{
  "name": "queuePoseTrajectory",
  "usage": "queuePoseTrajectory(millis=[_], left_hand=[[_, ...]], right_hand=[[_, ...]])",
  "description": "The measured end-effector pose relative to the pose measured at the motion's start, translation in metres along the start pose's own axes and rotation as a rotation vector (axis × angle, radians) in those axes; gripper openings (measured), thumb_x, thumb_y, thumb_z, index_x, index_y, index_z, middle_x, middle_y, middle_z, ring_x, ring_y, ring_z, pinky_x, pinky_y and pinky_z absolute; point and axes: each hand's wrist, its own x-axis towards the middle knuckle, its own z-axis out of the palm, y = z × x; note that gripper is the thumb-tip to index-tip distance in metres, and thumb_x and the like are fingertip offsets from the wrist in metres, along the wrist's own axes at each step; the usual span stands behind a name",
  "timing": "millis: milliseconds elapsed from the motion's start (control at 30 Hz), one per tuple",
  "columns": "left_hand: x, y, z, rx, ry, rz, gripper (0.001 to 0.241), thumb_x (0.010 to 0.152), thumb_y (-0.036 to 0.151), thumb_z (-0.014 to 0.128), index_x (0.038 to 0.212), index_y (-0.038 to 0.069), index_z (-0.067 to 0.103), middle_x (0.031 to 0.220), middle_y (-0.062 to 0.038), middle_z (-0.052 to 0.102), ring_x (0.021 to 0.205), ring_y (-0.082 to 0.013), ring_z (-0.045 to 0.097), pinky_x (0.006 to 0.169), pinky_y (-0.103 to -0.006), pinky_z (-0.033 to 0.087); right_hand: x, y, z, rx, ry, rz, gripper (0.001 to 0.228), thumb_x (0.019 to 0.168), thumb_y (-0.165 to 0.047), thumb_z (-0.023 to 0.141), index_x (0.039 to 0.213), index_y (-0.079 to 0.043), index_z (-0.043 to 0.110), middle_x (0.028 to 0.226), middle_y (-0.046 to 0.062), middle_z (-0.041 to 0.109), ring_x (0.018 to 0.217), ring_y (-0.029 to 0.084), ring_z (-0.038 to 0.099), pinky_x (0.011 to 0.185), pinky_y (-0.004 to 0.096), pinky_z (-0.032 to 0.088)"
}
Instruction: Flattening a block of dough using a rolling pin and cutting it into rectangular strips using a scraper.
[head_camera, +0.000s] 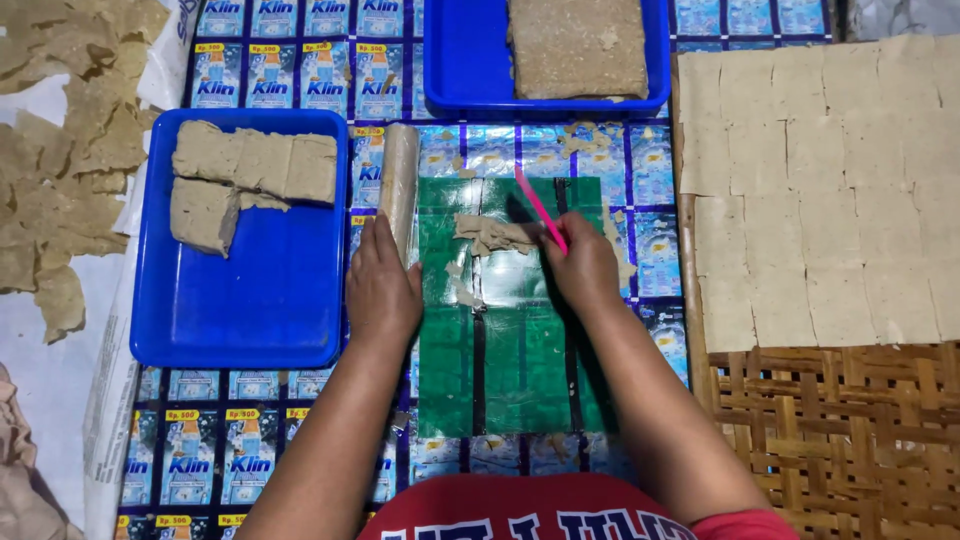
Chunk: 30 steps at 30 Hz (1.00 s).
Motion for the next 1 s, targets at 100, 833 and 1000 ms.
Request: queuePoseTrajectory(millis=[100, 833, 1000], left_hand=[[-0.001, 0.003, 0.001, 0.020, -0.048, -0.072, 0.090, 0.088, 0.015, 0.075, 0.159, -0.004, 0.023, 0.143, -0.028, 0.048, 0.126, -0.0462, 0.051, 0.102, -0.0506, 0.046], [0.026, 0.054, -0.040, -0.250, -0.196, 0.550, 0.065, 0.081, 0.013, 0.078, 0.142, 0.015, 0.055, 0.136, -0.010, 0.066, 0.117, -0.0347, 0.063, 0.096, -0.0464, 0.051], [0.056, 0.054, -0.022, -0.168, -0.276, 0.485, 0.065, 0.079, 0.042, 0.080, 0.132, 0.012, 0.059, 0.125, -0.013, 0.066, 0.116, -0.0362, 0.060, 0.090, -0.0484, 0.051]], right_hand=[[-0.002, -0.002, 0.015, -0.052, 0.002, -0.086, 0.024, 0.094, -0.028, 0.077, 0.097, -0.007, 0.067, 0.097, 0.019, 0.074, 0.089, 0.042, 0.070, 0.072, 0.050, 0.053], [0.033, -0.052, -0.065, -0.375, 0.119, -0.693, 0.024, 0.098, -0.032, 0.066, 0.100, -0.009, 0.073, 0.106, 0.010, 0.068, 0.103, 0.029, 0.065, 0.097, 0.053, 0.042], [0.056, -0.018, -0.030, -0.458, -0.008, -0.607, 0.030, 0.103, -0.027, 0.057, 0.085, -0.011, 0.074, 0.084, 0.008, 0.069, 0.084, 0.030, 0.066, 0.075, 0.047, 0.048]])
